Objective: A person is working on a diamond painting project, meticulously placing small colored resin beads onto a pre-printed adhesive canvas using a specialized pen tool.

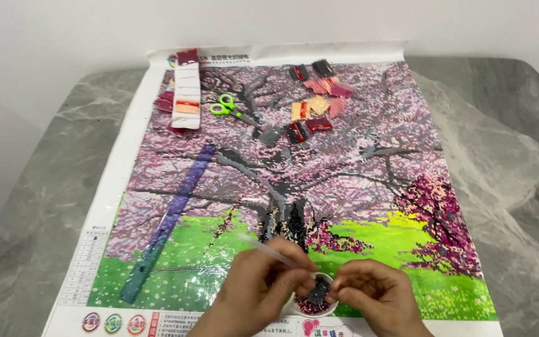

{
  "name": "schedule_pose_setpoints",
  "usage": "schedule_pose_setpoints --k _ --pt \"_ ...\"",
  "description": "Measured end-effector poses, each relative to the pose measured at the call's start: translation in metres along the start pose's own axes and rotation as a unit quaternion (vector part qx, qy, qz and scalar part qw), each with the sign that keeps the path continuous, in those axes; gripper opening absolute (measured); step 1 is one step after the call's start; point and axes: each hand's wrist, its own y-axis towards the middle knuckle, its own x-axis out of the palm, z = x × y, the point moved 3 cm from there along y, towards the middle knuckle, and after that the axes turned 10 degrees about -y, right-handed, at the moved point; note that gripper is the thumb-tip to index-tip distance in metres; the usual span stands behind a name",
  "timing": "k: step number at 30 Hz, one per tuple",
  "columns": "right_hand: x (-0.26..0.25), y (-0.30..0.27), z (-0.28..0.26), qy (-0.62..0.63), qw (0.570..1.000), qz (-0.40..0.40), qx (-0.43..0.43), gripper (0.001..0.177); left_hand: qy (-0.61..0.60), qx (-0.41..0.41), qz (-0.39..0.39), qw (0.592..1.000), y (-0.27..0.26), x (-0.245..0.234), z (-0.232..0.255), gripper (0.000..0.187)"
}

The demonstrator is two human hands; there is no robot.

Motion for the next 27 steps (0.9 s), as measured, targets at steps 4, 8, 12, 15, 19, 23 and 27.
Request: schedule_pose_setpoints --k 4,8,12,15,19,23,27 --pt "0.003 -0.005 0.002 0.041 0.998 -0.024 0.029 0.037 -0.181 -0.035 0.014 0.983 -0.005 0.014 -0.018 0.005" --pt "0.000 -0.009 0.002 0.050 0.998 -0.039 0.022 0.041 -0.234 0.010 0.025 0.972 -0.014 0.027 -0.023 0.013" --pt "0.001 -0.009 -0.007 0.065 0.995 -0.066 -0.019 0.034 -0.175 0.064 0.090 0.978 -0.018 0.033 -0.020 0.011" --pt "0.003 -0.010 -0.012 0.060 0.995 -0.075 -0.023 0.031 -0.149 0.139 0.055 0.978 -0.017 0.033 -0.017 0.007" --pt "0.008 -0.008 -0.024 0.076 0.989 -0.106 -0.071 0.030 -0.195 0.122 0.011 0.973 -0.019 0.032 -0.022 0.010" --pt "0.002 -0.013 -0.017 0.026 0.995 -0.063 -0.066 0.024 -0.222 0.097 -0.025 0.970 -0.017 0.031 -0.006 0.011" --pt "-0.003 -0.013 -0.015 -0.016 0.995 -0.041 -0.088 0.024 -0.245 0.125 -0.074 0.958 -0.014 0.030 -0.011 0.008"
